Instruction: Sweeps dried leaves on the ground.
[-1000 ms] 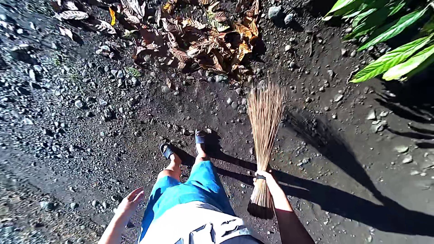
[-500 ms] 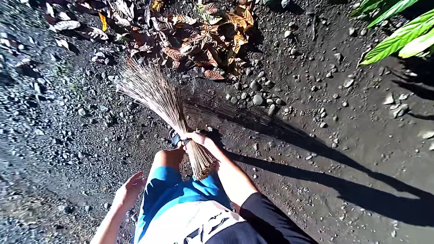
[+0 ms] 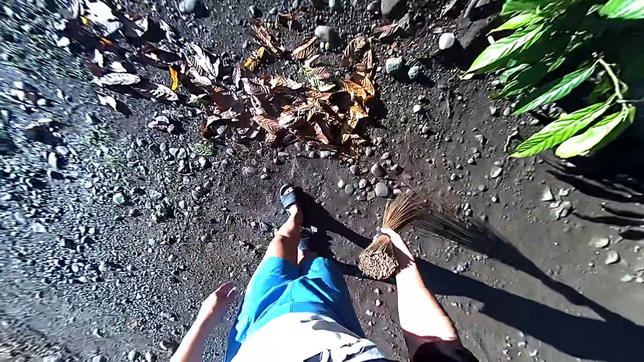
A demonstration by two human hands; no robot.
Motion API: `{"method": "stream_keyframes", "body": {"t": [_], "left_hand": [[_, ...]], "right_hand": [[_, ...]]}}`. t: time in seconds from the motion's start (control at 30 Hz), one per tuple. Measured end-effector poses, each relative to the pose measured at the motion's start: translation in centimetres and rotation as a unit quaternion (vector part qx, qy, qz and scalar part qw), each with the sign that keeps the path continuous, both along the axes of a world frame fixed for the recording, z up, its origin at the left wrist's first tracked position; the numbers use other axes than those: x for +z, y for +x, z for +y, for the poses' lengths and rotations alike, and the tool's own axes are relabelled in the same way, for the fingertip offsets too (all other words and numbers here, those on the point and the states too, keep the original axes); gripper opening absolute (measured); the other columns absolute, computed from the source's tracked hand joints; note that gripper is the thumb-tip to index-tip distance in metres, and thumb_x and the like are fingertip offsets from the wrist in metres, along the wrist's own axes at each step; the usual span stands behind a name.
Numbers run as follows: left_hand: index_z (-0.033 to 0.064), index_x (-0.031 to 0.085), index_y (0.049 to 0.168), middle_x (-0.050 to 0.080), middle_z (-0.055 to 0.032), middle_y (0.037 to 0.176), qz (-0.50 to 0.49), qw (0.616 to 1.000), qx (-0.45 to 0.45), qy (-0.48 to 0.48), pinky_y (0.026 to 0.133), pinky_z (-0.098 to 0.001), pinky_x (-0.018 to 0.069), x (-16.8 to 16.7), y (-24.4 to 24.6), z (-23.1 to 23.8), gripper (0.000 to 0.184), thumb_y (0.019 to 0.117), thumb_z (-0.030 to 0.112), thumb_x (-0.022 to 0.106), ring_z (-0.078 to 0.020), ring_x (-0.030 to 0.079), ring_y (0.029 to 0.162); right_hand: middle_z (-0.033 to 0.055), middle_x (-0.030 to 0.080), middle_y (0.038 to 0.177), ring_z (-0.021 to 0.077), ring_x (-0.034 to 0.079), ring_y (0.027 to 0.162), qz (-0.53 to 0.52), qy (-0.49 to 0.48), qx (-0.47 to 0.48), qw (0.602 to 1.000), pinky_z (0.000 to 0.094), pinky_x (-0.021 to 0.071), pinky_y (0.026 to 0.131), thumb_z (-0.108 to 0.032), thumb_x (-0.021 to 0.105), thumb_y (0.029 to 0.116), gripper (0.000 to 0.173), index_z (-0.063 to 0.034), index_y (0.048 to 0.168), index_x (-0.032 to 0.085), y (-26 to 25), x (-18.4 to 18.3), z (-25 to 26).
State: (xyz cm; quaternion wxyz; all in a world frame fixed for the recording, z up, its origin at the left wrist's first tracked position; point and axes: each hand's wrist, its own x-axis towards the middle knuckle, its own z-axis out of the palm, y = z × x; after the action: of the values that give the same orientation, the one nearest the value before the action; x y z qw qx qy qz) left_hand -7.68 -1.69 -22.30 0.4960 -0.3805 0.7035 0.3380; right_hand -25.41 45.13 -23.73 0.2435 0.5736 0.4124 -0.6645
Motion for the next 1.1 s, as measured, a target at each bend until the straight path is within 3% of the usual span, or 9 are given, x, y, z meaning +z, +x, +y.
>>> {"method": "stream_keyframes", "body": {"t": [0.13, 0.33, 0.43, 0.53, 0.67, 0.77, 0.83, 0.9, 1.1], "left_hand": [[0.0089, 0.056, 0.145, 0.065, -0.0192, 0.134, 0.024, 0.999, 0.025, 0.001, 0.108, -0.0562, 0.046, 1.4, -4.4, -0.6, 0.041, 0.1083, 0.028, 0.054, -0.0353, 0.064, 0.123], [0.0081, 0.055, 0.146, 0.065, -0.0219, 0.133, 0.024, 0.999, 0.024, -0.025, 0.107, -0.0585, 0.0459, 1.9, -9.5, -3.8, 0.042, 0.1087, 0.028, 0.053, -0.0377, 0.064, 0.123], [0.0062, 0.051, 0.148, 0.062, -0.024, 0.136, 0.024, 0.998, 0.047, -0.013, 0.109, -0.0567, 0.0458, 1.9, -11.6, -4.4, 0.044, 0.1098, 0.028, 0.05, -0.0385, 0.062, 0.125], [0.0057, 0.052, 0.148, 0.061, -0.0239, 0.139, 0.022, 0.997, 0.073, 0.004, 0.109, -0.0559, 0.0454, 1.8, -13.3, -4.1, 0.043, 0.1097, 0.026, 0.051, -0.0386, 0.061, 0.127], [0.0039, 0.051, 0.147, 0.059, -0.0251, 0.139, 0.019, 0.99, 0.14, 0.023, 0.105, -0.0537, 0.0473, 0.7, -13.4, -3.1, 0.043, 0.11, 0.025, 0.05, -0.0374, 0.061, 0.125], [0.004, 0.052, 0.146, 0.06, -0.0248, 0.138, 0.001, 0.989, 0.146, 0.033, 0.106, -0.0531, 0.0473, 0.1, -12.7, -2.0, 0.042, 0.1094, 0.025, 0.052, -0.0374, 0.061, 0.125], [0.0033, 0.053, 0.145, 0.062, -0.025, 0.136, -0.003, 0.991, 0.128, 0.039, 0.106, -0.0534, 0.0475, 0.3, -12.3, -1.6, 0.041, 0.1094, 0.024, 0.052, -0.0373, 0.062, 0.124], [0.0027, 0.054, 0.144, 0.064, -0.0241, 0.134, -0.001, 0.994, 0.103, 0.041, 0.105, -0.0522, 0.0482, 0.5, -12.0, -1.3, 0.04, 0.1095, 0.023, 0.051, -0.0357, 0.063, 0.122], [0.0077, 0.055, 0.145, 0.064, -0.0234, 0.134, -0.033, 0.997, 0.064, -0.02, 0.1, -0.0584, 0.049, 1.1, -12.3, 0.6, 0.041, 0.1091, 0.027, 0.052, -0.0399, 0.064, 0.12]], "right_hand": [[0.0077, 0.059, 0.084, 0.0154, 0.06, 0.067, -0.017, -0.121, 0.296, 0.947, 0.0315, 0.0559, 0.064, -0.013, 0.047, 0.1064, 0.027, -0.0022, 0.131, 0.046, -10.8, -4.9, -14.8], [0.0064, 0.062, 0.077, 0.0141, 0.063, 0.058, 0.072, -0.266, 0.359, 0.892, 0.0282, 0.0577, 0.056, -0.01, 0.047, 0.1047, 0.012, -0.0039, 0.114, 0.051, -18.9, -3.1, -26.4], [0.0199, 0.062, 0.124, 0.0257, 0.068, 0.093, 0.125, -0.092, 0.504, 0.849, 0.041, 0.0593, 0.077, -0.001, 0.072, 0.0881, 0.092, -0.017, 0.162, 0.021, -18.7, -0.9, -22.6], [0.0282, 0.038, 0.156, 0.0364, 0.058, 0.127, 0.094, 0.017, 0.541, 0.836, 0.0522, 0.0536, 0.098, 0.004, 0.08, 0.0787, 0.124, -0.0183, 0.165, -0.006, -16.1, 3.4, -14.7], [0.0146, 0.062, 0.105, 0.0197, 0.064, 0.065, -0.014, 0.082, 0.345, 0.935, 0.0362, 0.0567, 0.054, 0.004, 0.064, 0.0872, 0.105, -0.0242, 0.165, -0.001, -8.4, 8.6, -2.9], [0.0094, 0.057, 0.085, 0.0188, 0.06, 0.058, -0.074, 0.1, 0.176, 0.976, 0.0355, 0.0547, 0.05, -0.004, 0.051, 0.0984, 0.074, -0.024, 0.159, 0.015, -6.1, 8.3, 1.4], [0.0049, 0.057, 0.075, 0.0139, 0.059, 0.057, -0.082, 0.099, 0.067, 0.99, 0.0297, 0.0542, 0.051, -0.013, 0.047, 0.1045, 0.021, -0.0115, 0.126, 0.046, -7.8, 5.8, 1.8], [0.0016, 0.058, 0.071, 0.0092, 0.06, 0.056, -0.065, 0.032, -0.015, 0.997, 0.0241, 0.0553, 0.052, -0.019, 0.043, 0.1064, 0.014, -0.0089, 0.103, 0.051, -11.3, 2.4, 0.3], [0.0074, 0.061, 0.082, 0.0164, 0.063, 0.064, -0.037, -0.167, 0.334, 0.927, 0.0325, 0.0572, 0.061, -0.014, 0.048, 0.1056, 0.02, -0.0035, 0.123, 0.05, -20.4, -5.3, -14.1]]}}
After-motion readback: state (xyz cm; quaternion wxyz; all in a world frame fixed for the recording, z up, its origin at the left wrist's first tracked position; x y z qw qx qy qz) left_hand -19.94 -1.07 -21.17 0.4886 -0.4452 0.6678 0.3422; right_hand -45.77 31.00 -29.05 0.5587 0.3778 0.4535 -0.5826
